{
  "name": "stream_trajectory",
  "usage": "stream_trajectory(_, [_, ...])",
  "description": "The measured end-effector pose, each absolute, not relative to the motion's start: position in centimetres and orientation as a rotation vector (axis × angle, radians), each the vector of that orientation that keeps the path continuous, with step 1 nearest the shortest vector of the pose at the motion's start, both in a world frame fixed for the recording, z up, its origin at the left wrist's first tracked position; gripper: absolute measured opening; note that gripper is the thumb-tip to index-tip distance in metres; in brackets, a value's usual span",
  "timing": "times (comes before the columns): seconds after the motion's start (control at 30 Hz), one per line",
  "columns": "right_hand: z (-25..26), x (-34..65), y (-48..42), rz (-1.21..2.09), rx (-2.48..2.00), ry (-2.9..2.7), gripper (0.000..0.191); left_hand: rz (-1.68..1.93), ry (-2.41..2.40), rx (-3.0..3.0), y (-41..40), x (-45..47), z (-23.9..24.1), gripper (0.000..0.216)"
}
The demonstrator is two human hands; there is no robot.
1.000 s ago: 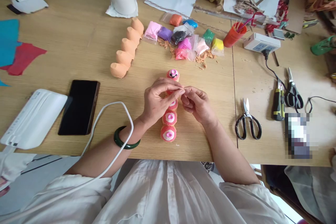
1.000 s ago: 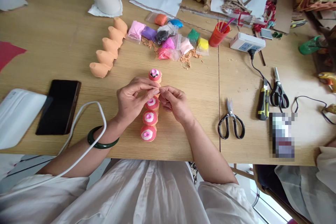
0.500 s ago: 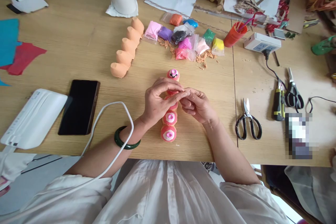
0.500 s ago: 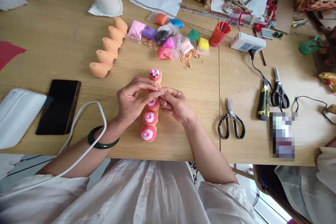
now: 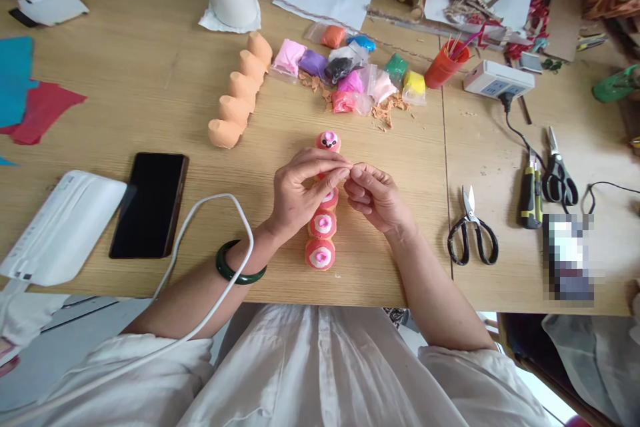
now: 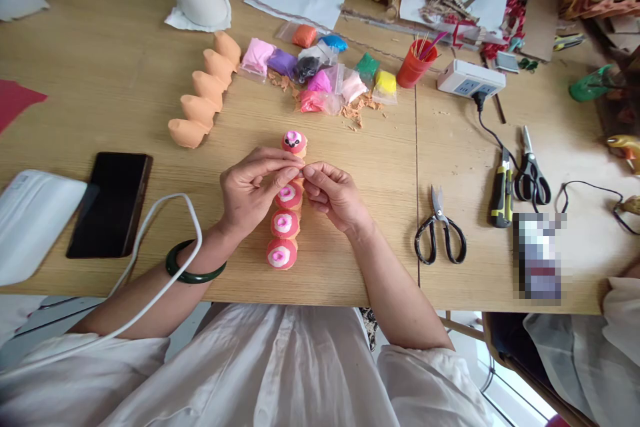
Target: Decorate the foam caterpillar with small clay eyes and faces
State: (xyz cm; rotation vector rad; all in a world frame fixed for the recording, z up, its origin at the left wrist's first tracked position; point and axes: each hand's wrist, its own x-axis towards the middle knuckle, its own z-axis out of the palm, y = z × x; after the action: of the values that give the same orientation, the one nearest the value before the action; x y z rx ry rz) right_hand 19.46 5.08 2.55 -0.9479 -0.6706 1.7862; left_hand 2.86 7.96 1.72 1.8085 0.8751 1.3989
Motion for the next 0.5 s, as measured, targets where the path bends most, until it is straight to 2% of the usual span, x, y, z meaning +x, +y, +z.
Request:
stream_trajectory(0.33, [2.76,19.25,5.01,1.795,-0.953,-0.673,0.044,1.428,0.862,1.707,7.87,2.88,1.37,0.007])
stream_trajectory(0.5, [2.72,19.35,5.09,1.762,-0.949,-0.684,0.044,1.284,0.862,1.667,7.74,2.98,1.39,0.025])
